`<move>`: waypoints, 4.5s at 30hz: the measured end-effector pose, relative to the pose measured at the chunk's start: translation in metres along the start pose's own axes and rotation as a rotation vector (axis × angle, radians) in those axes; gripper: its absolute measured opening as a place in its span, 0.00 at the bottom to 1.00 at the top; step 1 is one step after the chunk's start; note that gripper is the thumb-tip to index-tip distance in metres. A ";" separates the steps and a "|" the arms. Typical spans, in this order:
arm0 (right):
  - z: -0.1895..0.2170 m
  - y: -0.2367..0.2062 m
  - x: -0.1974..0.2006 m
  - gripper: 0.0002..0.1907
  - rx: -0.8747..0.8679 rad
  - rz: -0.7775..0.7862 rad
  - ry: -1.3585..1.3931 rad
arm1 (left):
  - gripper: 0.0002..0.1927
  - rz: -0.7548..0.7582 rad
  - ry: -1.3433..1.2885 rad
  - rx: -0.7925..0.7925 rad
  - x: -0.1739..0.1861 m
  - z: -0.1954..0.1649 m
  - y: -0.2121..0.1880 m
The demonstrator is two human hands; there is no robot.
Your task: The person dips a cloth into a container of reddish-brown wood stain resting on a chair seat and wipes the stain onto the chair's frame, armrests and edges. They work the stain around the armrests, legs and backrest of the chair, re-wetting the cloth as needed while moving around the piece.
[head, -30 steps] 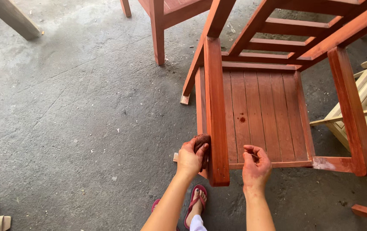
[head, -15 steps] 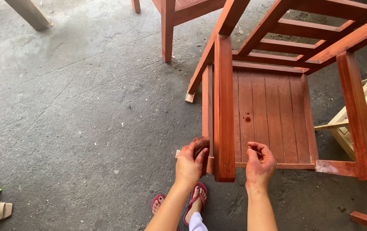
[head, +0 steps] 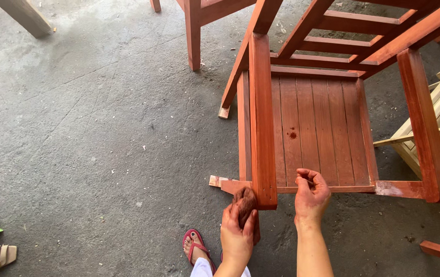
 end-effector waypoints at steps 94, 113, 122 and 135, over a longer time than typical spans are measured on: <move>0.128 0.278 -0.274 0.17 -0.244 0.570 0.319 | 0.34 -0.035 -0.481 0.197 -0.128 -0.177 0.424; 0.156 0.337 -0.306 0.14 0.381 0.308 -0.405 | 0.18 -0.140 0.095 0.388 -0.122 -0.178 0.498; 0.146 0.323 -0.289 0.15 0.326 0.301 -0.461 | 0.12 -0.091 -0.165 0.448 -0.129 -0.146 0.482; 0.111 0.210 -0.202 0.15 0.268 0.282 -0.377 | 0.12 0.021 -0.440 0.443 -0.112 -0.097 0.352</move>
Point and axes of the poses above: each hand's wrist, its own y-axis towards the middle knuckle, its own x-axis out of the back of the hand, z = x × y, the point moved 10 cm from there along y, towards the middle knuckle, and after that the axes turned 2 degrees about x, right-handed, at the moved point
